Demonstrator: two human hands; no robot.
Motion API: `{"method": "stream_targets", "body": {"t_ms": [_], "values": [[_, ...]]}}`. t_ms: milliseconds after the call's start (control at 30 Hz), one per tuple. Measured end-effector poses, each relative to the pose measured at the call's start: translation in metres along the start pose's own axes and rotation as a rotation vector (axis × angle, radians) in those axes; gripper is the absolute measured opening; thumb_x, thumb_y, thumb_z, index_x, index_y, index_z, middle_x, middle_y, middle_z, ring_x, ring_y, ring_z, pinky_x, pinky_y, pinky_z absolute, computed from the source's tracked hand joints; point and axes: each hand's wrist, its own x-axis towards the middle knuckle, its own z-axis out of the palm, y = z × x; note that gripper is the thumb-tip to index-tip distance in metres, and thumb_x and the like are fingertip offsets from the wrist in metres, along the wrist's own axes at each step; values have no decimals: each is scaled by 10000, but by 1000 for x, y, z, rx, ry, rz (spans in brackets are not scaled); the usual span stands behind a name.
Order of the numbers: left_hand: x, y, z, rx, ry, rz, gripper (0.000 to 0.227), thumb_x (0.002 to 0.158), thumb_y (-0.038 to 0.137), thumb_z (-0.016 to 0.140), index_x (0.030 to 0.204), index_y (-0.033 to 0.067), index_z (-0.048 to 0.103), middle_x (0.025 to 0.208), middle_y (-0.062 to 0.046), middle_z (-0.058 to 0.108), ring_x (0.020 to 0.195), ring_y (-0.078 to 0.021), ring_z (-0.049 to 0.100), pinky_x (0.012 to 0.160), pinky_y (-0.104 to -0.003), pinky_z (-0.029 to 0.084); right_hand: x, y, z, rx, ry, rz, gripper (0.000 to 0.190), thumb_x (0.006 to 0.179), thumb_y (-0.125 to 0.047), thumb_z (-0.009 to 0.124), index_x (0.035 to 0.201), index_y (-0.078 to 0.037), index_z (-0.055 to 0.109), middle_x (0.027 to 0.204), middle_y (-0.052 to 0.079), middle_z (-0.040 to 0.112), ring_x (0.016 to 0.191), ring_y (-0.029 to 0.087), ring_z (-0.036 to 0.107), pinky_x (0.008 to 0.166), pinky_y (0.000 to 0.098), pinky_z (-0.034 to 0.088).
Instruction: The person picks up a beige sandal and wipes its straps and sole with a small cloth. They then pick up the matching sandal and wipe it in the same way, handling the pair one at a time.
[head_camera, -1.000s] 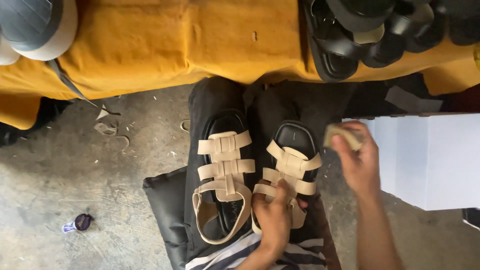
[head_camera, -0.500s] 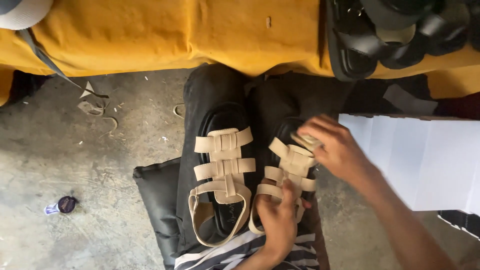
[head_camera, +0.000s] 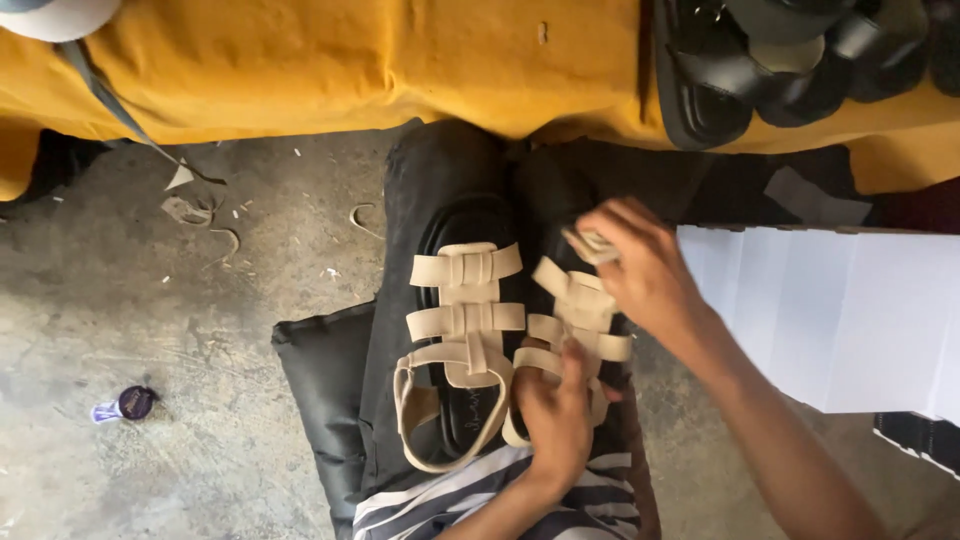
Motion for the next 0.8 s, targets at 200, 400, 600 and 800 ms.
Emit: {"method": "stream_targets", "body": {"t_ms": [200,400,600,800], "values": [[-1,-5,2,-102,-29,2,615,1006,382,614,490,50,647,387,-47,554,343,-101,488,400,-290,404,-2,-4,-9,70,-100,129,82,949,-10,694,966,-7,614,899,66,578,798,208,564,718,345,431],[-1,-1,0,-139,-96,-10,622,1044,378,564,483,143,429,373,-49,491,428,-188,696,466,-279,489,-10,-4,-11,19,-77,136,88,964,-69,694,945,-22,621,855,60,595,814,212,544,714,354,421],[-4,4,-9,-53,-56,-42,751,1040,421,560,364,103,494,389,-84,596,320,-134,525,433,-277,459,-7,-9,-5,-1,-21,81,126,922,37,734,1026,25,665,964,118,642,791,226,605,651,339,486],[-2,-6,-5,-42,-73,85,737,1047,427,529,389,159,333,332,-38,469,397,-167,674,444,-261,531,7,-11,-2,65,32,67,125,909,115,713,984,41,647,924,110,615,823,239,571,709,358,441]]}}
